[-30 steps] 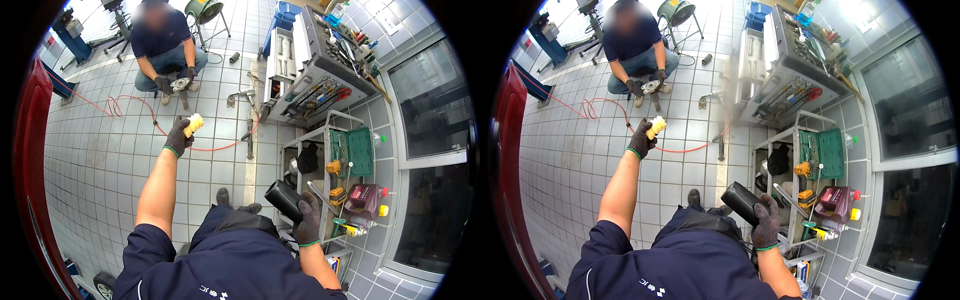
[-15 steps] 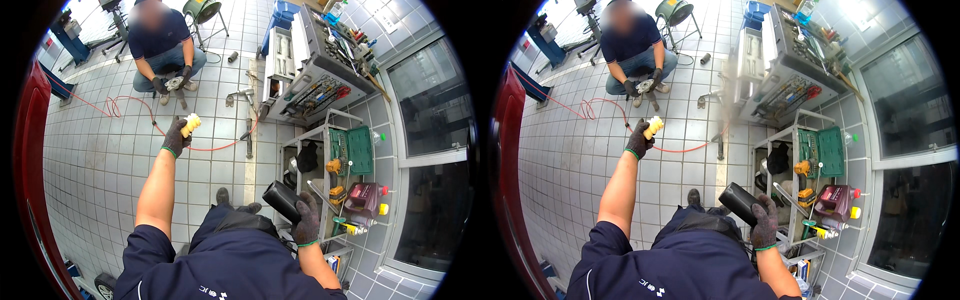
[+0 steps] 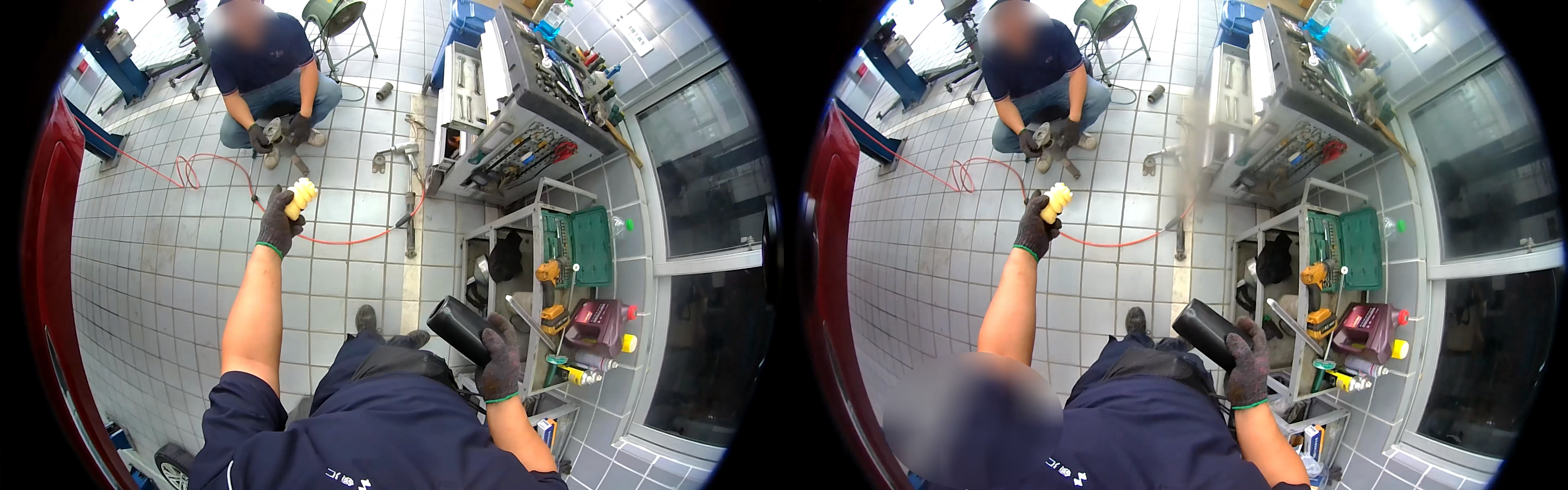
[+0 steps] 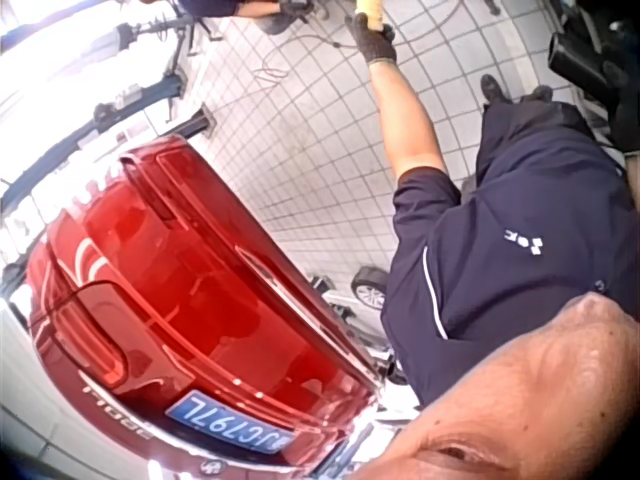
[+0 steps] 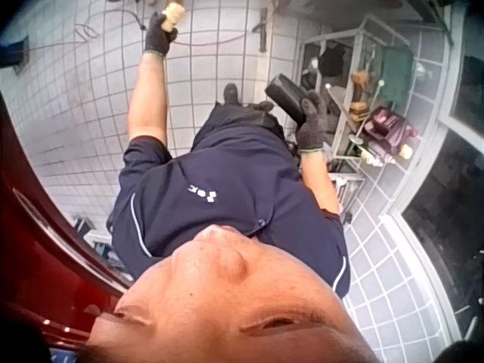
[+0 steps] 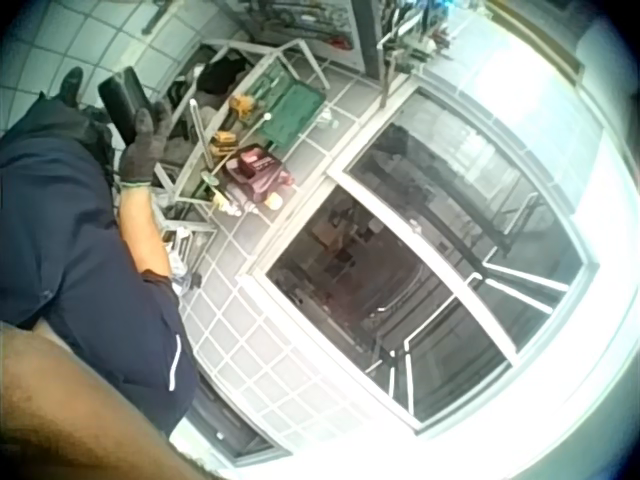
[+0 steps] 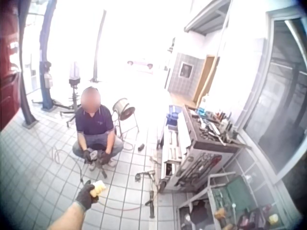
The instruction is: The person unpacks a new car part from a box and applies lubricant to a metal component. They then use a pneumatic impact wrench to tighten bolts on a car axle assembly on the floor. The person also uses a screwdriver to open another box and retrieves a part.
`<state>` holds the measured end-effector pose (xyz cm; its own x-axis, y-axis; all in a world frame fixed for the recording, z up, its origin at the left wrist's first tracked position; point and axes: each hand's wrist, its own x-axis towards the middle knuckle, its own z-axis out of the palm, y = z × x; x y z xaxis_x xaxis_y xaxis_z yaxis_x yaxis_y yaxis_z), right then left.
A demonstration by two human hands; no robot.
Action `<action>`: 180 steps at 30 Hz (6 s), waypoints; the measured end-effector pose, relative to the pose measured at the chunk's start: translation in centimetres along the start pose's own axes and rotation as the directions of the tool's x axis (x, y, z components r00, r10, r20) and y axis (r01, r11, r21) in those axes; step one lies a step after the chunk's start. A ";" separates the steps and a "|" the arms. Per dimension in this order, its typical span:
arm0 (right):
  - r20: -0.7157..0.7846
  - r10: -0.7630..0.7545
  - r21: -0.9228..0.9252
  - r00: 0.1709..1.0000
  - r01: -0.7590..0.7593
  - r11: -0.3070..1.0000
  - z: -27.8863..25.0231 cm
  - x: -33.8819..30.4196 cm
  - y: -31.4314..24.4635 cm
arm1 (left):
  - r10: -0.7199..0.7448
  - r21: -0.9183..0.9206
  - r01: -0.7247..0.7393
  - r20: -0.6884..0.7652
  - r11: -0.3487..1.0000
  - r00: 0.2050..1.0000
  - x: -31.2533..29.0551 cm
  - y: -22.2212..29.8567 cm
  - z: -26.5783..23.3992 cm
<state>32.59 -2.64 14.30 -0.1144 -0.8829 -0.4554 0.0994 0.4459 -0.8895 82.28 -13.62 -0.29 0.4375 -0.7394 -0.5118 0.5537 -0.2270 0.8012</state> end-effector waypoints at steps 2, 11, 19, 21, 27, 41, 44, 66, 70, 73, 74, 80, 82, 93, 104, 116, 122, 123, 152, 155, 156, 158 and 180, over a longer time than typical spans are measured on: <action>0.003 -0.001 0.020 1.000 0.001 1.000 0.0 0.0 0.4 | -0.027 -0.024 0.027 0.019 0.999 0.999 0.4 -0.1 -1.1; 0.017 -0.064 -0.041 0.998 0.064 0.997 0.4 0.0 -0.3 | -0.025 -0.015 0.024 -0.032 1.000 0.999 -0.7 0.2 -2.2; 0.014 -0.065 0.005 0.998 0.065 0.998 0.4 0.4 -0.5 | 0.024 -0.089 -0.024 0.000 0.996 1.000 -2.0 1.6 -1.2; 0.021 -0.039 0.045 0.999 0.038 0.998 0.2 0.5 -0.1 | 0.046 -0.152 -0.041 0.028 0.988 0.999 -2.0 1.9 -2.0; -0.008 -0.076 -0.023 0.997 0.076 0.997 -1.2 1.0 0.6 | 0.297 -0.428 -0.182 0.221 0.885 0.929 -4.9 6.7 -2.5; 0.050 -0.084 -0.033 0.995 0.086 0.996 -0.2 1.0 0.3 | -0.005 -0.232 0.011 0.026 0.973 1.000 -6.9 0.6 -0.1; 0.056 -0.098 -0.055 0.994 0.101 0.993 -0.1 1.5 0.8 | -0.163 -0.151 0.167 0.038 0.974 0.986 -6.3 -3.7 0.0; 0.228 -0.080 0.079 0.970 0.063 0.995 1.3 3.4 -1.2 | -0.278 0.316 0.094 0.610 0.944 0.742 -18.3 -1.8 12.7; 0.290 -0.057 0.059 0.955 0.042 0.997 1.1 3.2 -1.9 | -0.293 0.371 0.067 0.599 0.926 0.745 -17.9 -1.7 13.2; 0.322 -0.021 0.086 0.947 -0.007 0.996 0.1 3.8 -1.1 | -0.296 0.412 0.033 0.594 0.910 0.748 -17.9 -2.0 14.2; 0.328 -0.012 0.086 0.945 -0.017 0.996 -0.3 4.2 -0.8 | -0.297 0.423 0.025 0.592 0.906 0.749 -17.8 -2.4 14.4; 0.392 -0.135 -0.049 0.910 0.167 0.985 -3.4 8.5 0.5 | -0.299 0.445 0.035 0.539 0.895 0.788 -17.6 -4.0 16.9; 0.395 -0.078 -0.004 0.915 0.087 0.996 -3.3 9.7 -0.6 | -0.311 0.453 0.059 0.507 0.890 0.804 -17.9 -3.7 17.9; 0.501 -0.193 -0.126 0.844 0.292 0.948 -2.9 17.3 -6.1 | -0.187 0.286 0.062 0.436 0.956 0.880 -17.1 -2.1 22.5; 0.545 -0.227 -0.045 0.807 0.298 0.953 3.6 20.7 -8.8 | -0.201 0.362 0.042 0.415 0.931 0.887 -13.2 3.9 21.2; 0.554 -0.309 0.062 0.773 0.332 0.941 24.7 21.5 -9.4 | -0.425 0.576 0.109 0.448 0.810 0.786 -0.1 19.6 11.3; 0.659 -0.534 0.074 0.530 0.660 0.747 35.3 24.3 -10.0 | -0.537 0.584 0.209 0.471 0.784 0.700 7.4 25.5 5.2; 0.659 -0.564 0.074 0.497 0.704 0.707 36.8 24.7 -10.2 | -0.543 0.545 0.248 0.486 0.801 0.685 8.7 25.7 4.0; 0.216 0.490 -0.555 0.844 -0.307 0.773 75.7 67.2 -6.3 | -0.320 0.078 0.350 -0.260 0.933 0.911 54.7 28.8 -1.5; 0.187 0.529 -0.524 0.827 -0.372 0.766 78.2 68.8 -6.4 | -0.365 0.100 0.392 -0.213 0.915 0.906 59.9 29.3 -3.4; 0.175 0.516 -0.514 0.839 -0.369 0.775 78.8 69.8 -5.1 | -0.383 0.105 0.408 -0.200 0.907 0.902 61.6 29.2 -3.9; 0.154 0.494 -0.508 0.856 -0.361 0.782 80.3 70.9 -3.6 | -0.409 0.108 0.433 -0.185 0.895 0.893 64.5 29.4 -5.1; 0.047 0.438 -0.553 0.898 -0.342 0.760 93.1 70.3 -6.5 | -0.507 0.244 0.545 -0.206 0.802 0.837 77.6 36.3 -10.8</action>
<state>115.98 -81.26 -8.51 -0.0130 -0.6039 -0.7969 -0.4315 0.7224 -0.5404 143.96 -72.41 -14.30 0.2314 -0.3734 -0.8983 0.5095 -0.7401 0.4389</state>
